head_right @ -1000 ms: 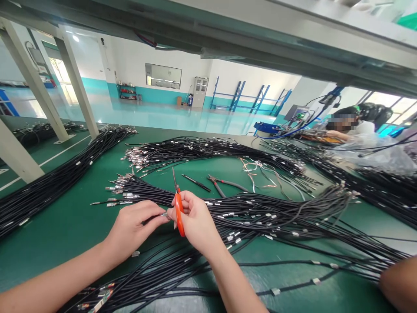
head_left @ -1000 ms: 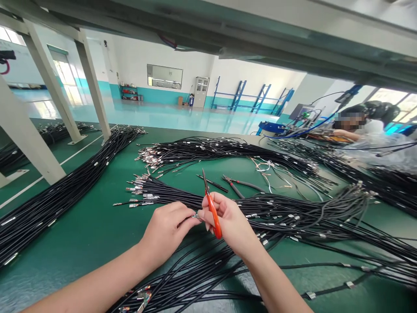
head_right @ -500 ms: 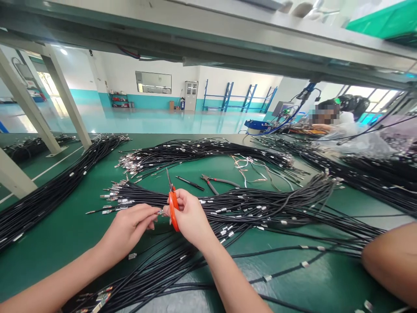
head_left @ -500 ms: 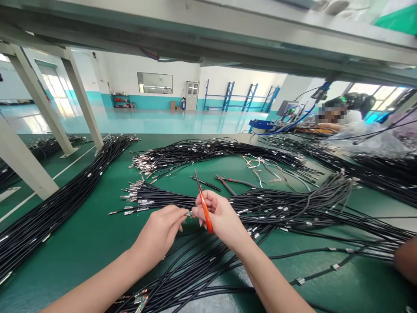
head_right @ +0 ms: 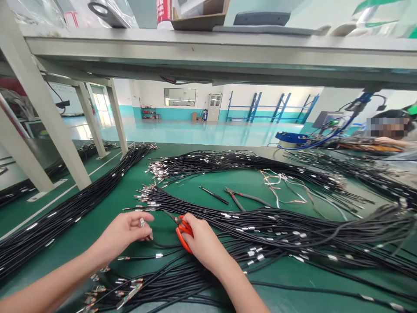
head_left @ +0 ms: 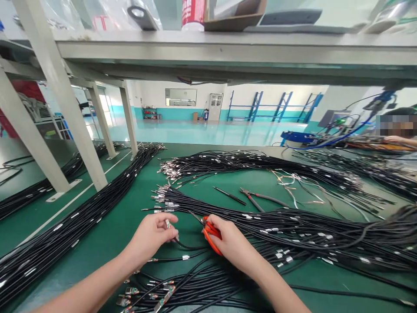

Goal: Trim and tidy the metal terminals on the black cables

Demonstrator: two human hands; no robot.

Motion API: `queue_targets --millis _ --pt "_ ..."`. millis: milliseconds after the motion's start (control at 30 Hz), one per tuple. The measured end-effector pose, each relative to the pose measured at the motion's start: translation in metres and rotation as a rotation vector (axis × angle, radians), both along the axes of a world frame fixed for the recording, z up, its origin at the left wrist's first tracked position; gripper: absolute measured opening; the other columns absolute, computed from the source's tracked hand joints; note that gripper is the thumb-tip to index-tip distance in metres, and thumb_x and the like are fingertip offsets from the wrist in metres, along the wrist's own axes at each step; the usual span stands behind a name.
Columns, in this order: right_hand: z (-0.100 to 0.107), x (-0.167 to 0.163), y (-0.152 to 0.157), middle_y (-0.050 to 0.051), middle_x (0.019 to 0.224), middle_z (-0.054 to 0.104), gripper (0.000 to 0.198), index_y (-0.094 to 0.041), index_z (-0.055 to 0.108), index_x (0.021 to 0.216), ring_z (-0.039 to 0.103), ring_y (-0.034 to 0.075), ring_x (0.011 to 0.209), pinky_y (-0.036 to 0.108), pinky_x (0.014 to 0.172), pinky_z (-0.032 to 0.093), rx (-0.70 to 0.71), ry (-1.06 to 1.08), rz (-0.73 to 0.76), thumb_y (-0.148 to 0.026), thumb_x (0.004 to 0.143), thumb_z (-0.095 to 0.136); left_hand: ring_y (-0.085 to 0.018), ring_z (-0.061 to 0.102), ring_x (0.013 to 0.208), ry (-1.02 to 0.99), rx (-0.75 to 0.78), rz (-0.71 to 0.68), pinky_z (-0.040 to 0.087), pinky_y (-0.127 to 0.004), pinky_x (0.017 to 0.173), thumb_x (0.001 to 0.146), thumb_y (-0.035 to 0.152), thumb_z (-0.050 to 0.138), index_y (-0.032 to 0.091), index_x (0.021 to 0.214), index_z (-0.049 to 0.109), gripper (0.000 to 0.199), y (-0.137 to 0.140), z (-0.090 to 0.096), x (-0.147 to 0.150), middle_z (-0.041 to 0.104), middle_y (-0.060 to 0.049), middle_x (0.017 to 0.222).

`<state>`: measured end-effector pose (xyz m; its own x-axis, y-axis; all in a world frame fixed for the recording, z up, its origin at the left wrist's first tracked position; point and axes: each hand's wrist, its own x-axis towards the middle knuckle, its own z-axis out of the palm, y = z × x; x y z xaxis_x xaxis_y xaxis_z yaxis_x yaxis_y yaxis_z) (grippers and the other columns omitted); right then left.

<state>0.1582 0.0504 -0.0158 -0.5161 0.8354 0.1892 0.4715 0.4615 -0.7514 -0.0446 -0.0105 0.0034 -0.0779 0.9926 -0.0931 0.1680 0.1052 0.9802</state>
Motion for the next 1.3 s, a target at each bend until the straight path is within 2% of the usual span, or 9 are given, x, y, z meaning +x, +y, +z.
queue_targets --millis 167,267,367,533,700,833,967,1133,1300 --pt "0.004 -0.013 -0.009 0.000 0.069 0.056 0.011 -0.019 0.044 0.068 0.055 0.012 0.064 0.023 0.059 0.043 -0.169 0.221 0.011 -0.022 0.074 0.053 -0.015 0.061 0.063 -0.319 -0.070 0.154 0.046 -0.027 0.065 0.063 0.023 0.069 0.012 0.098 0.054 0.040 -0.016 -0.006 -0.002 0.065 -0.003 0.064" --pt "0.010 -0.018 -0.013 -0.002 0.064 0.053 0.018 -0.019 0.043 0.068 0.051 0.011 0.057 0.023 0.054 0.042 -0.229 0.352 -0.057 -0.029 0.072 0.057 -0.012 0.058 0.063 -0.482 -0.061 0.177 0.044 -0.023 0.064 0.064 0.027 0.070 0.011 0.079 0.060 0.024 -0.007 -0.002 0.008 0.064 -0.005 0.068" --pt "0.013 -0.019 -0.017 -0.001 0.068 0.055 0.016 -0.018 0.046 0.071 0.050 0.011 0.058 0.023 0.054 0.041 -0.230 0.419 -0.105 -0.028 0.073 0.058 -0.009 0.054 0.060 -0.542 -0.050 0.151 0.042 -0.020 0.061 0.065 0.031 0.070 0.011 0.066 0.061 0.022 0.005 0.001 0.021 0.060 -0.003 0.066" --pt "0.015 -0.020 -0.022 0.001 0.076 0.060 0.016 -0.019 0.048 0.075 0.053 0.013 0.066 0.025 0.062 0.043 -0.241 0.481 -0.050 -0.026 0.072 0.061 -0.007 0.045 0.057 -0.508 0.045 0.029 0.036 -0.019 0.056 0.067 0.028 0.069 0.013 0.064 0.062 0.016 0.010 0.001 0.033 0.056 0.000 0.064" --pt "0.016 -0.021 -0.024 0.003 0.086 0.061 0.020 -0.020 0.046 0.076 0.056 0.016 0.078 0.027 0.070 0.045 -0.261 0.627 -0.077 -0.031 0.072 0.062 -0.010 0.046 0.058 -0.375 0.072 -0.162 0.036 -0.023 0.059 0.073 0.033 0.061 0.013 0.059 0.062 0.024 0.005 0.000 0.040 0.056 -0.001 0.059" --pt "0.019 -0.022 -0.026 0.002 0.082 0.060 0.019 -0.020 0.048 0.074 0.055 0.015 0.072 0.025 0.064 0.045 -0.264 0.635 -0.079 -0.030 0.072 0.063 -0.012 0.051 0.057 -0.256 0.053 -0.241 0.037 -0.025 0.060 0.075 0.030 0.056 0.013 0.058 0.063 0.025 0.002 0.001 0.047 0.059 -0.002 0.057" --pt "0.023 -0.023 -0.029 -0.002 0.066 0.055 0.019 -0.019 0.049 0.071 0.050 0.012 0.059 0.023 0.055 0.042 -0.217 0.597 -0.134 -0.030 0.070 0.064 -0.011 0.049 0.050 -0.241 0.048 -0.200 0.036 -0.024 0.055 0.071 0.033 0.058 0.013 0.057 0.062 0.025 -0.001 0.001 0.054 0.057 -0.001 0.051" --pt "0.020 -0.020 -0.022 0.006 0.082 0.062 0.024 -0.020 0.052 0.079 0.058 0.019 0.072 0.029 0.065 0.047 -0.229 0.552 -0.169 -0.040 0.070 0.062 -0.012 0.050 0.049 -0.368 0.082 -0.137 0.037 -0.025 0.054 0.066 0.040 0.062 0.013 0.077 0.064 0.029 0.000 0.001 0.051 0.056 0.001 0.051" --pt "0.008 -0.027 -0.020 0.005 0.079 0.064 0.025 -0.020 0.050 0.074 0.060 0.020 0.075 0.031 0.072 0.047 -0.325 0.387 -0.026 -0.041 0.067 0.063 -0.012 0.049 0.059 -0.419 0.175 0.058 0.035 -0.024 0.058 0.062 0.034 0.067 0.013 0.067 0.064 0.023 0.006 -0.003 0.036 0.057 -0.001 0.062"
